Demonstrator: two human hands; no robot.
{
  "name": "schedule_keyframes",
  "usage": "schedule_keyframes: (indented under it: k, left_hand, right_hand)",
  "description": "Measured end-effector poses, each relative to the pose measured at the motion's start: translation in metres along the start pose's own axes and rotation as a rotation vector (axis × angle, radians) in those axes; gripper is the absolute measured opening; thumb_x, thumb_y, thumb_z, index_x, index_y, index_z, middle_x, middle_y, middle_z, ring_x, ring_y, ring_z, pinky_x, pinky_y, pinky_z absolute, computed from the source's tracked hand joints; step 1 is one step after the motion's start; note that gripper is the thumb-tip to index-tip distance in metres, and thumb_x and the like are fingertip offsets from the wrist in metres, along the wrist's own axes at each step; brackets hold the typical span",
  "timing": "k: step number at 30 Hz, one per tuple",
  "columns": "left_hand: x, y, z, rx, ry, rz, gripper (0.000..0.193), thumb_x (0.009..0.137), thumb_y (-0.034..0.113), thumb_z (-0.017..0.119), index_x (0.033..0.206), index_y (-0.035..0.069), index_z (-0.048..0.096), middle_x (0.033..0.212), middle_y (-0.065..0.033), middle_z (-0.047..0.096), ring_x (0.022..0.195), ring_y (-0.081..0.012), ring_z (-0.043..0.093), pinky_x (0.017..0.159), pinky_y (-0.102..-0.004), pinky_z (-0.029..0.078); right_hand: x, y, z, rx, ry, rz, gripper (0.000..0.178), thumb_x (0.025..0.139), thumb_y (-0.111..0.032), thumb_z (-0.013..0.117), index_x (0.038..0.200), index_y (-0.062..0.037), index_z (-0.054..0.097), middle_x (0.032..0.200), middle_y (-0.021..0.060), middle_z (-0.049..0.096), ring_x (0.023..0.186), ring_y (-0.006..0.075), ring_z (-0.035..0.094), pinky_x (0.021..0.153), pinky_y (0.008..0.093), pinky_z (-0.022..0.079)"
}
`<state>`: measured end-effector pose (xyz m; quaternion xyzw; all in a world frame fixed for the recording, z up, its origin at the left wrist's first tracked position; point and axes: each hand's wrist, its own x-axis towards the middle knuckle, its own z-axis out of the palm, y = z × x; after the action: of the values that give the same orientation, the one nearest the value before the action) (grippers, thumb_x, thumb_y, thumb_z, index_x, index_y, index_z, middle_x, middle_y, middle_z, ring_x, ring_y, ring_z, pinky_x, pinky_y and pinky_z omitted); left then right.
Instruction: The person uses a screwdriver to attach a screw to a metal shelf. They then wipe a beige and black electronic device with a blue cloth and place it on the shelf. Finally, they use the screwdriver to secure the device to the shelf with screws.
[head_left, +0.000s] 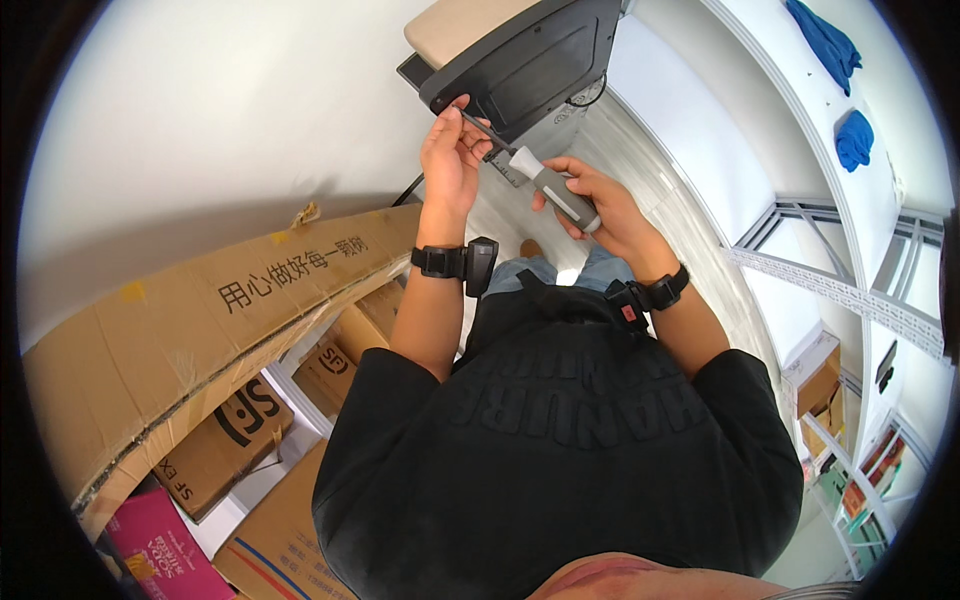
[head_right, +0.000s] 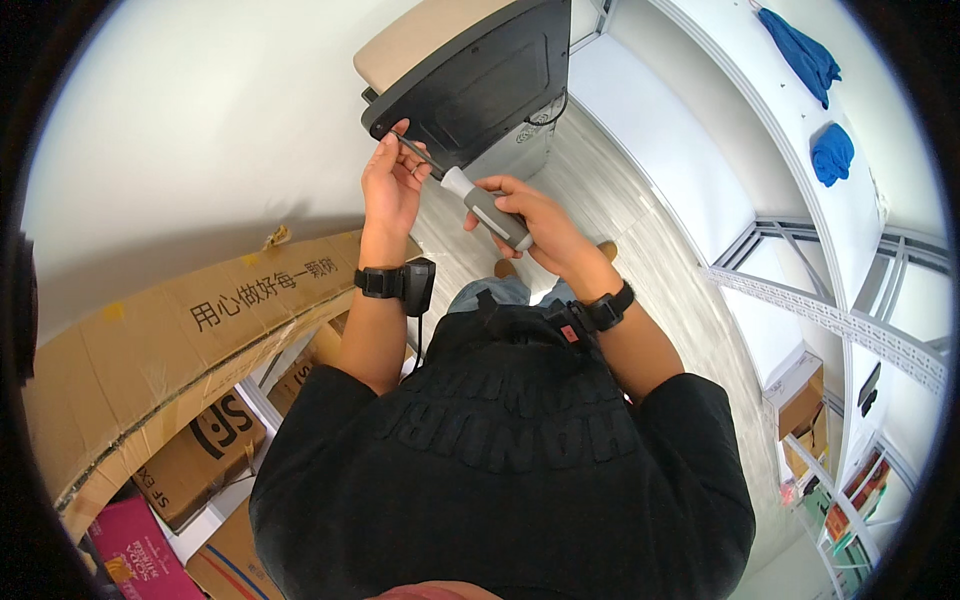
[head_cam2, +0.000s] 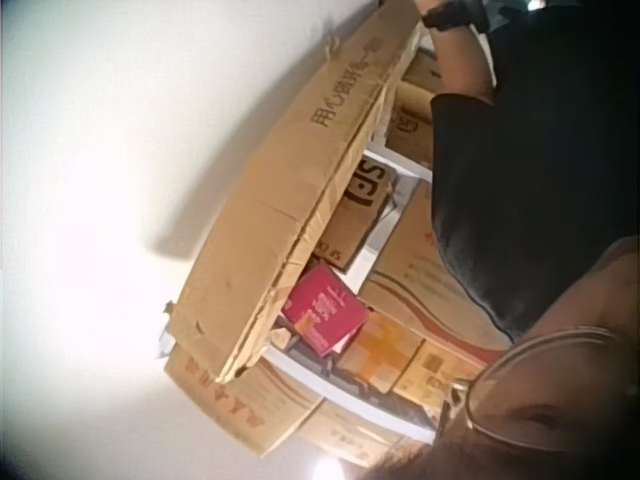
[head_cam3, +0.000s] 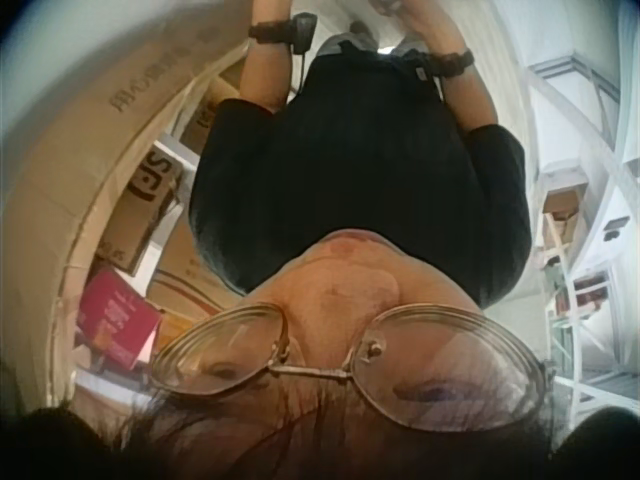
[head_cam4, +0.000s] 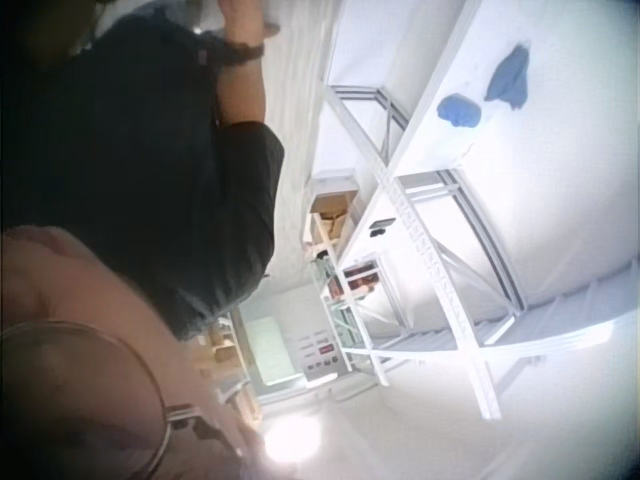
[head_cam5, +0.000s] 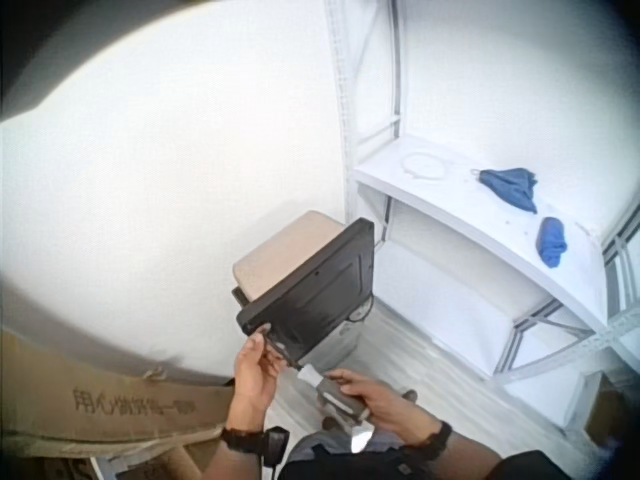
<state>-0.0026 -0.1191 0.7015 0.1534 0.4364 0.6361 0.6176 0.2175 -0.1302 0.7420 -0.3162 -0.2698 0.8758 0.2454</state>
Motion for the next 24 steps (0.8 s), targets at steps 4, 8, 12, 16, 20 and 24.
schedule_keyframes:
  k: [4, 8, 12, 16, 20, 24]
  left_hand:
    - [0.007, 0.0, -0.005, -0.085, -0.001, -0.009, 0.03, 0.1, 0.026, 0.045, 0.116, 0.003, 0.056, 0.081, -0.0071, 0.065, 0.071, -0.0121, 0.062, 0.064, -0.0252, 0.052]
    - [0.009, 0.001, -0.01, -0.116, -0.018, -0.038, 0.033, 0.101, 0.03, 0.042, 0.115, 0.003, 0.057, 0.08, -0.0054, 0.065, 0.071, -0.0115, 0.061, 0.063, -0.0248, 0.051]
    - [0.009, 0.002, -0.011, -0.126, -0.017, -0.071, 0.035, 0.101, 0.033, 0.041, 0.115, 0.005, 0.058, 0.08, -0.003, 0.064, 0.071, -0.0104, 0.059, 0.063, -0.0244, 0.048]
    - [0.007, 0.005, -0.006, -0.139, -0.009, -0.092, 0.035, 0.101, 0.033, 0.041, 0.114, 0.005, 0.058, 0.08, -0.0016, 0.062, 0.073, -0.011, 0.057, 0.065, -0.0248, 0.046]
    - [0.009, 0.004, -0.006, -0.129, -0.005, -0.094, 0.036, 0.101, 0.032, 0.041, 0.114, 0.004, 0.059, 0.081, -0.0013, 0.061, 0.074, -0.0132, 0.056, 0.069, -0.025, 0.046]
    - [0.008, 0.002, -0.004, -0.154, 0.018, -0.08, 0.035, 0.101, 0.031, 0.041, 0.112, 0.004, 0.06, 0.081, -0.0012, 0.061, 0.074, -0.0129, 0.056, 0.069, -0.0246, 0.045]
  right_hand:
    - [0.007, 0.008, 0.012, -0.044, 0.055, -0.02, 0.043, 0.09, -0.02, 0.041, 0.128, 0.0015, 0.042, 0.096, 0.0171, 0.064, 0.052, 0.0124, 0.05, 0.047, 0.0231, 0.043]
    - [0.012, 0.01, 0.019, -0.048, 0.077, -0.027, 0.043, 0.089, -0.019, 0.041, 0.127, 0.0013, 0.043, 0.096, 0.0169, 0.064, 0.052, 0.0122, 0.05, 0.046, 0.0234, 0.043]
    - [0.016, 0.013, 0.021, -0.053, 0.079, -0.046, 0.042, 0.089, -0.019, 0.041, 0.126, 0.0015, 0.043, 0.095, 0.0171, 0.064, 0.052, 0.0126, 0.05, 0.046, 0.0234, 0.043]
    - [0.018, 0.017, 0.021, -0.055, 0.095, -0.068, 0.043, 0.089, -0.018, 0.041, 0.126, 0.0022, 0.042, 0.095, 0.0178, 0.064, 0.051, 0.0134, 0.05, 0.046, 0.0235, 0.043]
    - [0.018, 0.018, 0.023, -0.009, 0.082, -0.08, 0.042, 0.089, -0.018, 0.041, 0.126, 0.0024, 0.042, 0.094, 0.0183, 0.064, 0.05, 0.014, 0.049, 0.046, 0.0238, 0.042]
    - [0.019, 0.018, 0.025, 0.021, 0.067, -0.093, 0.041, 0.089, -0.018, 0.042, 0.125, 0.0016, 0.043, 0.093, 0.0173, 0.064, 0.052, 0.0145, 0.05, 0.047, 0.0238, 0.042]
